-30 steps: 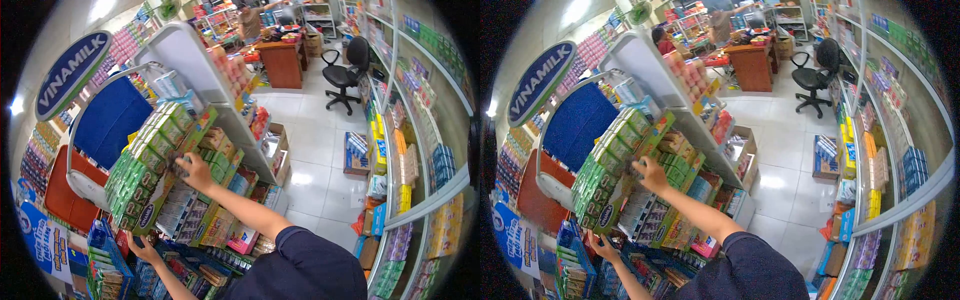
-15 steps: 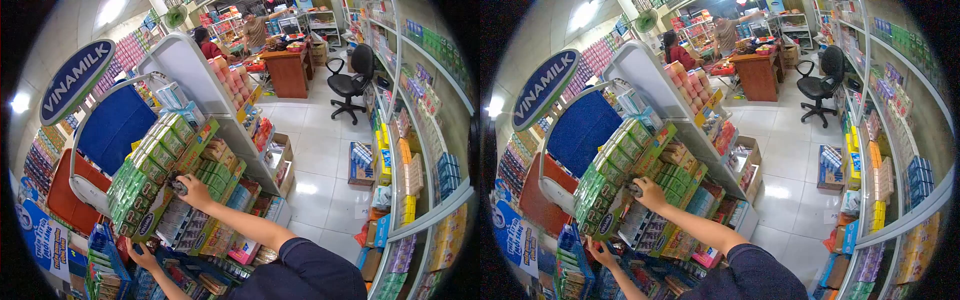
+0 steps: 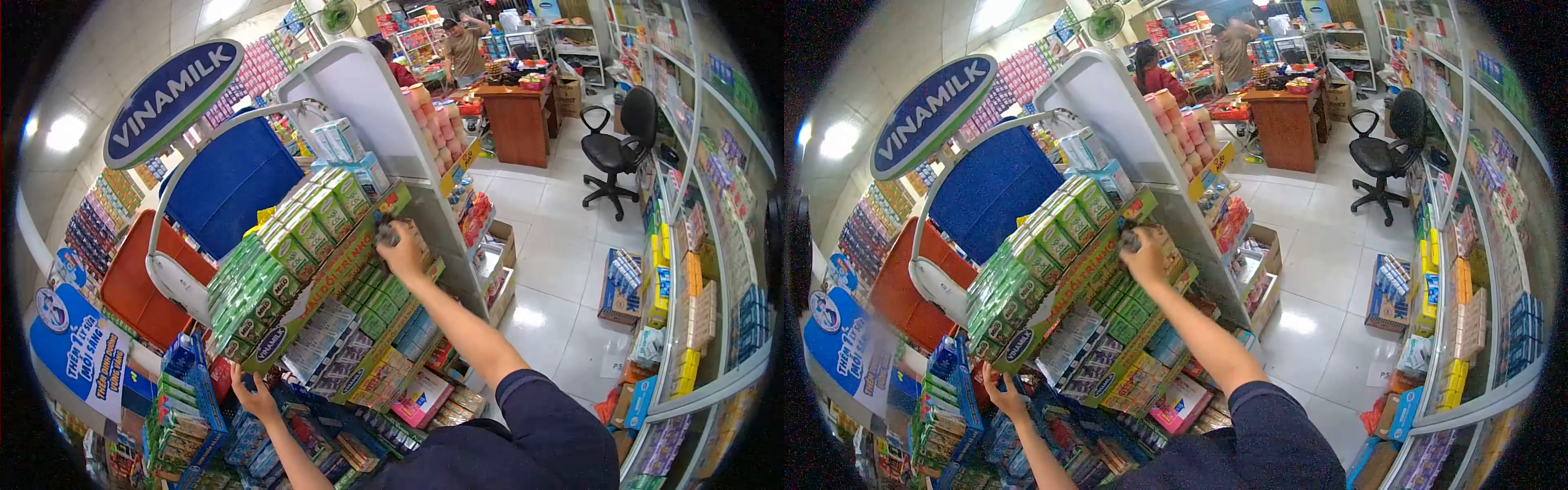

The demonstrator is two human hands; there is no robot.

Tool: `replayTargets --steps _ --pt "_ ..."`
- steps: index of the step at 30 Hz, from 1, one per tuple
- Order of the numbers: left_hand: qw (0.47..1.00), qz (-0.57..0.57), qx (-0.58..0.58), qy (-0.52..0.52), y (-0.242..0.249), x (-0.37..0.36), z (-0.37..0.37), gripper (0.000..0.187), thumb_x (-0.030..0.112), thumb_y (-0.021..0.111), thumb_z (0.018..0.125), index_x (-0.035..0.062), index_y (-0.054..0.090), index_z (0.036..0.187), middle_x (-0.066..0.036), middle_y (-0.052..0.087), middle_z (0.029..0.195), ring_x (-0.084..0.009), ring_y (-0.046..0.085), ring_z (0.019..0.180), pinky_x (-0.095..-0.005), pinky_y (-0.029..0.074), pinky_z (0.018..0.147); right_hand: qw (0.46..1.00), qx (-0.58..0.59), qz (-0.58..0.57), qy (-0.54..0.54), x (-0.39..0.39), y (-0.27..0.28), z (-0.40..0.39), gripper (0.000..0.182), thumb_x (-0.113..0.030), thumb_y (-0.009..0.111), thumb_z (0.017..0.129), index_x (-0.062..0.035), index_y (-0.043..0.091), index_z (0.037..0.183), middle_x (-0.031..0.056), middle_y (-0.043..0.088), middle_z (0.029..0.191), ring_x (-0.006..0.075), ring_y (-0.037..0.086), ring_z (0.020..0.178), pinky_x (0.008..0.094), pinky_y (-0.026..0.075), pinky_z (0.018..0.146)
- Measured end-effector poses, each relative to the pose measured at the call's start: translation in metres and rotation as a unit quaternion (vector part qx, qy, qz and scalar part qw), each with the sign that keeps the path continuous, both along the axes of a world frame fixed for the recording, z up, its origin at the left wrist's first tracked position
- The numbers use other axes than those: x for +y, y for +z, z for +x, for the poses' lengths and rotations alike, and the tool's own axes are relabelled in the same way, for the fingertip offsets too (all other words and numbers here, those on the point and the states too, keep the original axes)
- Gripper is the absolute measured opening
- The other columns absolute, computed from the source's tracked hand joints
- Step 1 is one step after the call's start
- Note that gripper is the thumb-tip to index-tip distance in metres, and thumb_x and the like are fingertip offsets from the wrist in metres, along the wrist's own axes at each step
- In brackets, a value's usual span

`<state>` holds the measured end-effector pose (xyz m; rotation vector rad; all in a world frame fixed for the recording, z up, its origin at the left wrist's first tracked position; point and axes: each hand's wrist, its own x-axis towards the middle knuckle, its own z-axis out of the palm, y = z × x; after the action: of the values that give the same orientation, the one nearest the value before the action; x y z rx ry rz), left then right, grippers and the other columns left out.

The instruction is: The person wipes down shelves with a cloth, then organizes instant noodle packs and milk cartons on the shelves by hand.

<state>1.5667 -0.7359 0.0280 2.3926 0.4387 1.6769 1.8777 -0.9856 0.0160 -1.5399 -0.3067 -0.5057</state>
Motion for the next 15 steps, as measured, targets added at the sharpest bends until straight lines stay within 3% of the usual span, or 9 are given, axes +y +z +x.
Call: replayTargets --steps 2,3,6,8,10,11,12,13,15 --pt "1.000 -0.002 -0.001 0.000 -0.004 -0.001 0.005 0.037 0.003 0.057 0.080 0.0036 0.047 0.116 -0.012 0.046 0.124 -0.0241 0.048 0.103 -0.0353 0.036 0.085 0.995 -0.063 -0.043 0.060 0.022 -0.018 -0.023 0.053 -0.022 0.068 0.067 -0.0072 0.050 0.114 0.0186 0.055 0.108 0.0335 0.053 0.099 0.0394 0.043 0.084" --pt "1.000 -0.001 -0.002 0.002 -0.005 0.001 0.003 0.038 0.004 0.057 0.080 0.0039 0.047 0.116 -0.012 0.046 0.125 -0.0229 0.049 0.100 -0.0339 0.036 0.082 0.986 -0.025 -0.112 0.119 0.019 -0.009 -0.045 0.053 -0.024 0.069 0.067 -0.0107 0.051 0.115 0.0185 0.051 0.116 0.0333 0.052 0.101 0.0390 0.043 0.086" --pt "1.000 -0.013 -0.008 0.002 -0.007 0.005 0.003 0.039 0.004 0.057 0.080 0.0039 0.046 0.117 -0.011 0.045 0.126 -0.0213 0.050 0.095 -0.0327 0.037 0.078 0.977 -0.058 -0.197 0.062 0.021 -0.010 -0.043 0.054 -0.024 0.069 0.066 -0.0140 0.051 0.116 0.0175 0.047 0.121 0.0339 0.052 0.101 0.0395 0.043 0.085" --pt "1.000 -0.018 0.001 0.001 -0.005 0.005 0.001 0.038 0.004 0.057 0.080 0.0037 0.047 0.116 -0.012 0.045 0.126 -0.0226 0.050 0.100 -0.0333 0.037 0.081 0.983 -0.067 -0.151 0.074 0.004 -0.003 -0.021 0.052 -0.020 0.069 0.062 -0.0136 0.053 0.112 0.0162 0.051 0.112 0.0348 0.052 0.098 0.0421 0.043 0.083" --pt "1.000 -0.011 0.000 0.003 -0.005 0.007 0.000 0.037 0.004 0.057 0.080 0.0035 0.047 0.116 -0.012 0.046 0.126 -0.0237 0.049 0.103 -0.0336 0.036 0.082 0.978 -0.134 -0.157 -0.044 -0.011 0.004 0.008 0.048 -0.017 0.068 0.061 -0.0084 0.055 0.107 0.0171 0.054 0.107 0.0326 0.053 0.095 0.0376 0.043 0.083" --pt "1.000 -0.003 -0.002 -0.002 -0.005 0.008 0.000 0.037 0.004 0.057 0.080 0.0032 0.048 0.115 -0.012 0.046 0.125 -0.0248 0.048 0.107 -0.0339 0.036 0.084 0.993 -0.082 -0.083 -0.028 -0.024 0.017 0.018 0.044 -0.013 0.066 0.062 -0.0049 0.056 0.104 0.0188 0.056 0.102 0.0325 0.054 0.095 0.0380 0.043 0.082" --pt "1.000 -0.006 -0.005 0.002 -0.005 0.008 0.001 0.037 0.004 0.057 0.080 0.0032 0.048 0.115 -0.012 0.046 0.125 -0.0248 0.048 0.107 -0.0339 0.036 0.084 0.994 -0.041 -0.078 -0.058 -0.032 0.019 0.041 0.042 -0.010 0.064 0.062 -0.0027 0.057 0.103 0.0202 0.058 0.098 0.0332 0.055 0.092 0.0393 0.044 0.081" --pt "1.000 -0.015 -0.008 -0.003 -0.005 0.007 0.004 0.037 0.004 0.057 0.080 0.0032 0.048 0.115 -0.013 0.046 0.125 -0.0258 0.047 0.109 -0.0339 0.036 0.085 0.995 -0.020 -0.032 -0.089 -0.036 0.013 0.061 0.043 -0.013 0.066 0.063 -0.0016 0.056 0.104 0.0202 0.059 0.095 0.0343 0.056 0.089 0.0407 0.044 0.078" --pt "0.999 -0.027 -0.017 -0.013 -0.006 0.006 0.002 0.036 0.005 0.057 0.080 0.0022 0.048 0.114 -0.014 0.047 0.124 -0.0264 0.046 0.110 -0.0334 0.036 0.086 0.993 -0.010 -0.059 -0.103 -0.038 0.015 0.073 0.047 -0.016 0.067 0.064 -0.0024 0.053 0.107 0.0195 0.058 0.096 0.0350 0.055 0.090 0.0421 0.044 0.077"
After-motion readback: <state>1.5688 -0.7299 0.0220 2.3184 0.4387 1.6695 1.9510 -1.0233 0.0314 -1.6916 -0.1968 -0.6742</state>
